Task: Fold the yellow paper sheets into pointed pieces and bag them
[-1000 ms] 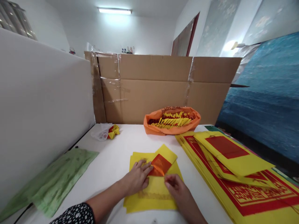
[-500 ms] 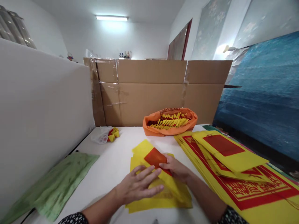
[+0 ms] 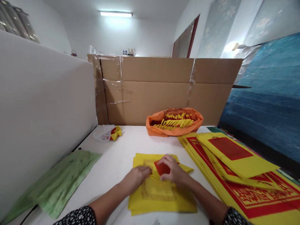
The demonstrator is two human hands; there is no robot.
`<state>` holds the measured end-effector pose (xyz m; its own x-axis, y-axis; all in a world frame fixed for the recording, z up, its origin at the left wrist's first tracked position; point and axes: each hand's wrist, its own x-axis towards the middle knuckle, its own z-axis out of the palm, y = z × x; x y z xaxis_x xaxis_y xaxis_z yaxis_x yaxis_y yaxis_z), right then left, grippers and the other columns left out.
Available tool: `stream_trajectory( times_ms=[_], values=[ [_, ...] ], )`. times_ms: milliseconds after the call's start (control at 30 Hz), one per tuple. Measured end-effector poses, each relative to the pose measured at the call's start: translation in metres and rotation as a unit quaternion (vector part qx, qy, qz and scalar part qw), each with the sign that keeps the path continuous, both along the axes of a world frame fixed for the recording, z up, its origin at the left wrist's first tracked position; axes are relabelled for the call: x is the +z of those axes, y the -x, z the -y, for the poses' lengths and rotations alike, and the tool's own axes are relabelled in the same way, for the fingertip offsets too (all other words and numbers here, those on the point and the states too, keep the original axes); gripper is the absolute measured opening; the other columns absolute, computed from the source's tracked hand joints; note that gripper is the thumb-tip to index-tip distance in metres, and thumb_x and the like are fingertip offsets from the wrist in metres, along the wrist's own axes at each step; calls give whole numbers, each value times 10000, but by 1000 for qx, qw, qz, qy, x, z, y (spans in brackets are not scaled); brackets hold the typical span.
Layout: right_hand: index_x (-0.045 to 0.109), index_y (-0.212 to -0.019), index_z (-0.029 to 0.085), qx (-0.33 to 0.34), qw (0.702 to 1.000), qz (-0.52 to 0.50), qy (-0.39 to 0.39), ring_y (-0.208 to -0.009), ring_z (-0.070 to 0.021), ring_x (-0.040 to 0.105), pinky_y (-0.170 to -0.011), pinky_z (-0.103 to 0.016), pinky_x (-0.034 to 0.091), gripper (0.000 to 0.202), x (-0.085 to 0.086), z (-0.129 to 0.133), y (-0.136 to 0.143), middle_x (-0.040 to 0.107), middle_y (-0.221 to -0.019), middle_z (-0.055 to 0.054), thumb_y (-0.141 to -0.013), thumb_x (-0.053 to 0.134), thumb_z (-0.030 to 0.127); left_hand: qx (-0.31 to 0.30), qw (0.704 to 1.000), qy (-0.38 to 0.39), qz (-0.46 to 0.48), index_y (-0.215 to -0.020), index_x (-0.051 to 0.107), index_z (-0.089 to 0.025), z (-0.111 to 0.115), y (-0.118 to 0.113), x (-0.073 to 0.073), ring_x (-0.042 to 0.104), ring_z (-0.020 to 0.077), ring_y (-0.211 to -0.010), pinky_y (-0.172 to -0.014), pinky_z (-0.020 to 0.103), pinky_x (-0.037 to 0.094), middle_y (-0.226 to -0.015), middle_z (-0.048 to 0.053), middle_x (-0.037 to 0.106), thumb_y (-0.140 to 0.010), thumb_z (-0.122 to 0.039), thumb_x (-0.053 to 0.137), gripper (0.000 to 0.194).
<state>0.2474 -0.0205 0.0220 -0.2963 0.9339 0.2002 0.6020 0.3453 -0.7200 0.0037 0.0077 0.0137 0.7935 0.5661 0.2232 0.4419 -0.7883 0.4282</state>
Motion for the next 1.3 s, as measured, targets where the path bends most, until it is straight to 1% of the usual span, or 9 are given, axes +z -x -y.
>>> stream_trajectory(
  times_ms=[100, 200, 300, 433, 567, 867, 1000, 1167, 1300],
  values=[
    [617, -924, 213, -5, 997, -64, 30, -813, -177, 517, -742, -275, 424, 310, -19, 17, 17, 549, -886, 9, -687, 769, 344, 78, 986, 124, 78, -1106, 643, -243, -11, -2, -6, 670, 169, -932, -843, 267, 505, -1025, 7, 711, -866, -104, 508, 308],
    [539, -765, 204, -106, 987, -110, 52, -631, -145, 468, -595, -252, 370, 165, -30, 19, 25, 476, -681, 44, -841, 593, 340, 146, 955, 205, 158, -1121, 635, -208, -24, -7, -14, 661, 166, -872, -804, 270, 510, -1019, 23, 696, -755, -59, 569, 401],
    [539, -901, 211, -173, 978, -108, 42, -615, -156, 500, -598, -259, 384, 105, -33, 16, 27, 491, -670, 46, -858, 547, 306, 186, 931, 236, 205, -1137, 620, -190, -31, -14, -18, 634, 158, -805, -754, 271, 505, -947, 23, 666, -724, -77, 593, 429],
    [524, -1107, 209, -181, 983, -28, 18, -707, -193, 584, -662, -292, 434, 239, -32, 14, 26, 590, -798, -6, -874, 485, 245, 197, 927, 238, 214, -1117, 624, -179, -30, -18, -18, 600, 152, -760, -735, 269, 488, -832, 3, 624, -730, -93, 581, 398],
    [594, -1102, 222, -136, 990, 25, -7, -947, -221, 622, -830, -322, 455, 263, -34, 14, 26, 649, -1044, -67, -916, 409, 206, 180, 951, 174, 182, -974, 692, -192, -27, -17, -15, 578, 161, -790, -747, 280, 467, -856, 28, 622, -813, -115, 516, 251],
    [678, -1069, 229, -138, 984, 112, 5, -901, -228, 640, -806, -318, 480, 322, -29, 14, 29, 644, -972, -81, -959, 375, 224, 157, 978, 68, 120, -870, 751, -202, -23, -14, -25, 557, 175, -795, -695, 280, 432, -889, 56, 584, -741, 23, 450, 398],
    [684, -1074, 239, -141, 983, 117, 0, -891, -226, 642, -781, -306, 483, 323, -30, 13, 29, 648, -974, -81, -960, 381, 227, 158, 986, 7, 61, -904, 746, -208, -19, -15, -15, 553, 193, -826, -739, 315, 435, -900, 62, 584, -813, 1, 452, 372],
    [687, -1046, 258, -150, 979, 130, -40, -794, -196, 643, -708, -270, 470, 297, -38, 13, 31, 650, -916, -56, -955, 407, 218, 76, 982, -124, -121, -1036, 674, -172, 5, -19, 3, 558, 233, -947, -863, 373, 434, -982, 85, 624, -926, -121, 476, 233],
    [672, -1037, 267, -140, 962, 212, -100, -765, -186, 633, -654, -265, 463, 275, -41, 15, 31, 652, -949, -50, -949, 424, 187, 86, 949, -185, -240, -1362, 500, -118, 33, -30, -12, 526, 344, -1186, -966, 476, 413, -1276, 221, 565, -910, -138, 506, 453]
  ],
)
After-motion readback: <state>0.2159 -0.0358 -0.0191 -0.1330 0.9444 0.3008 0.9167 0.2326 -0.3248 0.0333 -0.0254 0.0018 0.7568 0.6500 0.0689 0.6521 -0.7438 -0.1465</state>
